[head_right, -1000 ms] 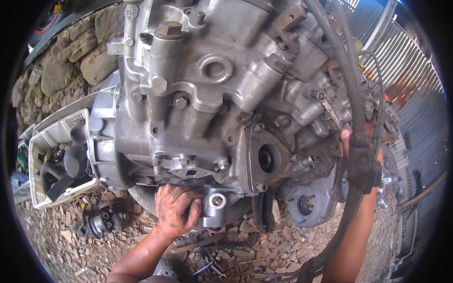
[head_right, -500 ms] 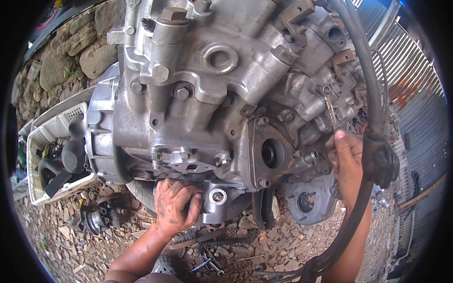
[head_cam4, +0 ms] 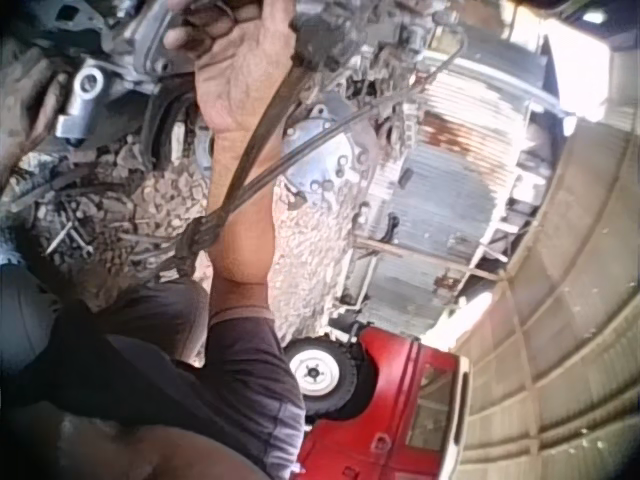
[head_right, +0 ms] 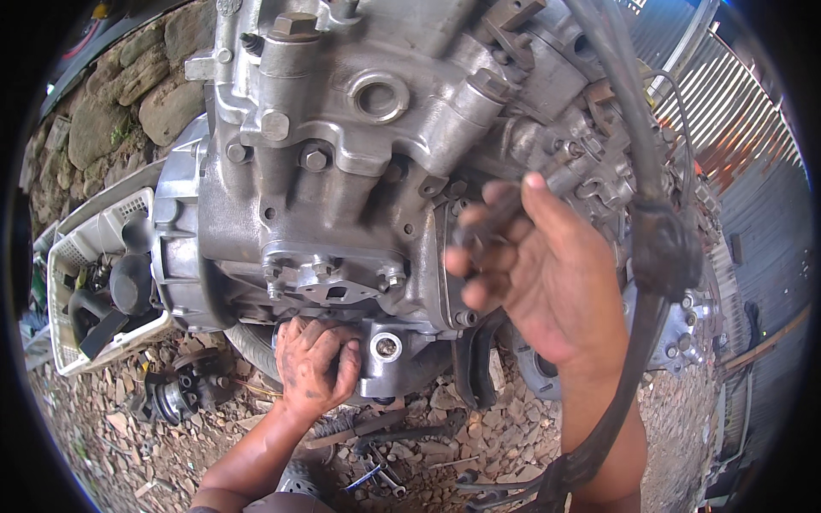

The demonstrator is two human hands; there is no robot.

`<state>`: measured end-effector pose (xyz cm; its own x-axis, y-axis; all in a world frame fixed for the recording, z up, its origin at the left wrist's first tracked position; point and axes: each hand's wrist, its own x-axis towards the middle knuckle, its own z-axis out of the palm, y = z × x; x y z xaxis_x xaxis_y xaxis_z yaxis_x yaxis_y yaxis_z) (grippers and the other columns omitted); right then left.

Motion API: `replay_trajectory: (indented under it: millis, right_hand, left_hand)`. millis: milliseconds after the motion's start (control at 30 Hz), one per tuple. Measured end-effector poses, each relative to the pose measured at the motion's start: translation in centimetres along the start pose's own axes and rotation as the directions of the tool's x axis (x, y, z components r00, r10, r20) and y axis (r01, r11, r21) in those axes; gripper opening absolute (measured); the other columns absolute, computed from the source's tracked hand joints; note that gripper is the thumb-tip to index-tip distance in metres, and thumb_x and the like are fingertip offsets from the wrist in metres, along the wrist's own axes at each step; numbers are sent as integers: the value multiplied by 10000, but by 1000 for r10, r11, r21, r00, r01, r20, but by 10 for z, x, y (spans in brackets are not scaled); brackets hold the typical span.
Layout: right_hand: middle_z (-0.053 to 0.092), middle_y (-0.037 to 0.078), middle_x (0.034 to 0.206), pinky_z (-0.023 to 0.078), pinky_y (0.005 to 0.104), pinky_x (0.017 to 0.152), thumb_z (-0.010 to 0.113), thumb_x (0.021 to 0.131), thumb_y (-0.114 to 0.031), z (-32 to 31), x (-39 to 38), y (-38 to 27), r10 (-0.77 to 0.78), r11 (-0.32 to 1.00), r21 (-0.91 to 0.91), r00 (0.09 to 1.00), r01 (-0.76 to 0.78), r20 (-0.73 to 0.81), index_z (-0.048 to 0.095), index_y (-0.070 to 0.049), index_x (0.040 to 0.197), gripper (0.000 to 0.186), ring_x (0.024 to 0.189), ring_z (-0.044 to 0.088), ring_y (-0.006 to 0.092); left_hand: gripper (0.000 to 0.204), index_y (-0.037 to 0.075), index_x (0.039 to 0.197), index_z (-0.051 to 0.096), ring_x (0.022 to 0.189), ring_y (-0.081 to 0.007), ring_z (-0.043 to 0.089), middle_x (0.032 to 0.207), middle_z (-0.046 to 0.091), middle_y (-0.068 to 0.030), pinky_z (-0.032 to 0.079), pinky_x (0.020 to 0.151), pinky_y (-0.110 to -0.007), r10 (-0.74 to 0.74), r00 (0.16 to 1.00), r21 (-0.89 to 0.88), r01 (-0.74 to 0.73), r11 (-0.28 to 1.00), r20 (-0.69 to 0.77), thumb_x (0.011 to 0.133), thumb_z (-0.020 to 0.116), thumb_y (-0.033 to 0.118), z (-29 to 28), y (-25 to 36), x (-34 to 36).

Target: The person uses a wrench to tighten bolts on a disassembled engine block resting on a tire. The person systematically works on the cylinder head area, adjusting the tool and hand positions to reach different fasteners.

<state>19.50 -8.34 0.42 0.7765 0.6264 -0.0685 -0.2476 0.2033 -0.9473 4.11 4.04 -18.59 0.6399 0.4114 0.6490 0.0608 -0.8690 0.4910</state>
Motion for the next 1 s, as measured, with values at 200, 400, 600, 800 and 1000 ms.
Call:
replay_trajectory:
  millis: [200, 400, 600, 800, 1000]
  right_hand:
    - [685, 133, 905, 597, 379, 564, 369, 1034, -336, -6, 1, 4, -60, 935, 353, 968, -31, 243, 571, -38, 1038, 360, 817, 708, 308]
    - [662, 141, 778, 567, 396, 557, 391, 1026, -344, -36, -23, 5, -36, 990, 139, 995, 22, 98, 546, -48, 1038, 334, 734, 708, 342]
    - [385, -22, 567, 322, 208, 373, 466, 1016, -349, -65, -39, 9, -365, 803, -552, 918, 224, -158, 534, -42, 1211, 370, 402, 340, 65]
    - [320, -68, 516, 176, 188, 335, 519, 992, -272, -72, -21, -2, -421, 845, -471, 860, 255, -289, 599, -48, 1182, 304, 378, 259, 17]
    - [365, -62, 517, 179, 189, 331, 551, 976, -307, -78, -13, -14, -399, 804, -564, 875, 190, -273, 597, -56, 1115, 291, 374, 280, 12]
  left_hand:
    - [105, 137, 846, 663, 775, -239, 547, 854, 643, -10, 391, 711, -364, 14, 1000, -1, -14, 1000, 12, 743, 655, 119, -4, 0, 1]
    - [95, 150, 838, 674, 744, -212, 555, 832, 640, 5, 411, 702, -357, 31, 999, -1, -31, 1000, -23, 745, 676, 170, -5, -6, -1]
    - [84, 161, 833, 677, 744, -203, 555, 839, 645, 15, 411, 702, -352, 24, 1000, -19, -24, 1000, 5, 750, 676, 176, -5, -1, 2]
    - [94, 159, 845, 680, 754, -202, 559, 847, 647, 15, 415, 715, -351, 15, 1000, -16, -15, 1000, -4, 753, 674, 178, -7, -4, 1]
    - [113, 158, 859, 687, 755, -202, 561, 858, 652, 15, 417, 715, -350, 17, 1000, -21, -16, 1000, 10, 748, 674, 173, -7, -3, 2]
